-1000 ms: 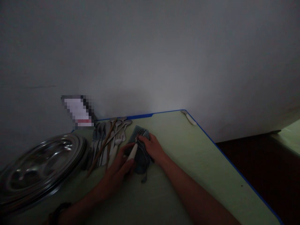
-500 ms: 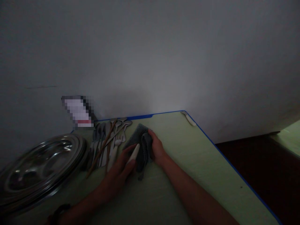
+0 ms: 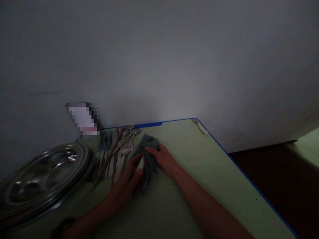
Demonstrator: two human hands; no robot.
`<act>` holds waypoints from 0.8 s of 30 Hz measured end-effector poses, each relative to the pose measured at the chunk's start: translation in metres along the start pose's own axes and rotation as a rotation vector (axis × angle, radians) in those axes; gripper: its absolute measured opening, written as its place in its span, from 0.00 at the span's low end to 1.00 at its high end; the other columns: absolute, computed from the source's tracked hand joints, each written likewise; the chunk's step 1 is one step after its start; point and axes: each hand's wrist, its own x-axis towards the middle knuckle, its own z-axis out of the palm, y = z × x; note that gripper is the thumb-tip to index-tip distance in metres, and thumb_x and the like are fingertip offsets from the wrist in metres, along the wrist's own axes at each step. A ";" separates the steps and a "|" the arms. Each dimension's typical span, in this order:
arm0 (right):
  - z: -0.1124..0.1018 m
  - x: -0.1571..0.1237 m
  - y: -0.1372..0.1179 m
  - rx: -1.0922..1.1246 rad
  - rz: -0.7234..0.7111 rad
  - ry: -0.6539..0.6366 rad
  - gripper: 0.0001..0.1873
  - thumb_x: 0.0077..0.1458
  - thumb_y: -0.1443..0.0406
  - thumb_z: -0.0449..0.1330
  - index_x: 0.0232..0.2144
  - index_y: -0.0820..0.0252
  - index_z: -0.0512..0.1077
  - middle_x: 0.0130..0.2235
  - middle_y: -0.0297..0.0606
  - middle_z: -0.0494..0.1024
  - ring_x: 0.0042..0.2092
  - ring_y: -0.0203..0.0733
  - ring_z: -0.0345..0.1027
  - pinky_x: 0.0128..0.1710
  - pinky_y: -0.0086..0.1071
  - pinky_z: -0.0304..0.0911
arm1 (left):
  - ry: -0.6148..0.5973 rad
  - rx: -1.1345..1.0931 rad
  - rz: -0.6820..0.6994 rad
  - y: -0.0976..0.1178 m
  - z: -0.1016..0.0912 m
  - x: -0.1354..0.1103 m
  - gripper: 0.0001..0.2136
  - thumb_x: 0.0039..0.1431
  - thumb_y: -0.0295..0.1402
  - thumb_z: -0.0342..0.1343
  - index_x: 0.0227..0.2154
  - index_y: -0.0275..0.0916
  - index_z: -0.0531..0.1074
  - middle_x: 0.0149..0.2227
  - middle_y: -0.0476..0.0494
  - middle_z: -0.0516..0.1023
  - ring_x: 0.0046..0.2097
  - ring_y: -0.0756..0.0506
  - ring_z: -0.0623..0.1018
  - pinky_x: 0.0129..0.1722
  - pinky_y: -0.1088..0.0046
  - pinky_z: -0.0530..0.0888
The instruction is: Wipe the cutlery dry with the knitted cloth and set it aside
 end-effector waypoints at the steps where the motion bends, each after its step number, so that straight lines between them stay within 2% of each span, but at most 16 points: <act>1: 0.000 0.001 0.000 0.007 0.001 -0.003 0.14 0.41 0.60 0.63 0.33 0.60 0.72 0.29 0.31 0.76 0.31 0.35 0.68 0.35 0.30 0.61 | 0.002 0.008 0.009 0.001 0.000 0.000 0.22 0.63 0.41 0.41 0.57 0.38 0.49 0.38 0.42 0.70 0.36 0.45 0.71 0.36 0.69 0.70; 3: 0.000 0.002 0.000 0.028 -0.002 -0.021 0.15 0.44 0.58 0.62 0.33 0.60 0.72 0.29 0.31 0.76 0.31 0.36 0.68 0.36 0.31 0.62 | -0.001 -0.004 0.021 0.002 0.000 0.000 0.22 0.63 0.40 0.42 0.57 0.38 0.49 0.44 0.39 0.69 0.44 0.43 0.70 0.44 0.67 0.68; 5: 0.000 0.002 0.001 0.028 -0.005 -0.039 0.14 0.44 0.58 0.62 0.33 0.59 0.73 0.28 0.31 0.76 0.31 0.36 0.69 0.37 0.31 0.62 | -0.017 -0.053 0.020 0.002 0.000 0.000 0.24 0.64 0.40 0.42 0.59 0.38 0.46 0.45 0.39 0.69 0.46 0.43 0.70 0.46 0.66 0.67; 9: 0.000 0.001 0.000 -0.061 0.007 0.003 0.12 0.44 0.60 0.61 0.33 0.59 0.73 0.27 0.31 0.76 0.31 0.37 0.69 0.35 0.30 0.62 | -0.045 -0.124 0.017 0.000 0.002 0.000 0.28 0.64 0.39 0.43 0.61 0.40 0.38 0.34 0.45 0.72 0.38 0.44 0.72 0.38 0.68 0.70; 12: 0.000 -0.001 -0.002 -0.146 0.007 0.039 0.10 0.42 0.63 0.59 0.31 0.59 0.73 0.25 0.30 0.75 0.28 0.36 0.68 0.32 0.30 0.61 | -0.049 -0.099 0.046 -0.003 0.003 0.000 0.28 0.63 0.38 0.43 0.62 0.41 0.37 0.28 0.49 0.69 0.34 0.45 0.72 0.35 0.69 0.69; 17: 0.001 -0.002 -0.004 -0.175 -0.002 0.002 0.07 0.42 0.64 0.58 0.28 0.60 0.71 0.24 0.29 0.74 0.26 0.34 0.65 0.29 0.28 0.60 | -0.036 0.059 0.034 -0.005 0.001 -0.002 0.27 0.63 0.38 0.43 0.62 0.44 0.41 0.28 0.49 0.68 0.28 0.47 0.67 0.30 0.70 0.67; 24: 0.001 -0.001 -0.004 -0.186 -0.008 -0.002 0.08 0.42 0.64 0.58 0.28 0.60 0.71 0.24 0.29 0.74 0.26 0.35 0.65 0.29 0.29 0.61 | -0.043 0.014 0.052 -0.008 0.002 0.000 0.27 0.63 0.38 0.43 0.62 0.44 0.40 0.28 0.50 0.67 0.27 0.48 0.66 0.29 0.71 0.66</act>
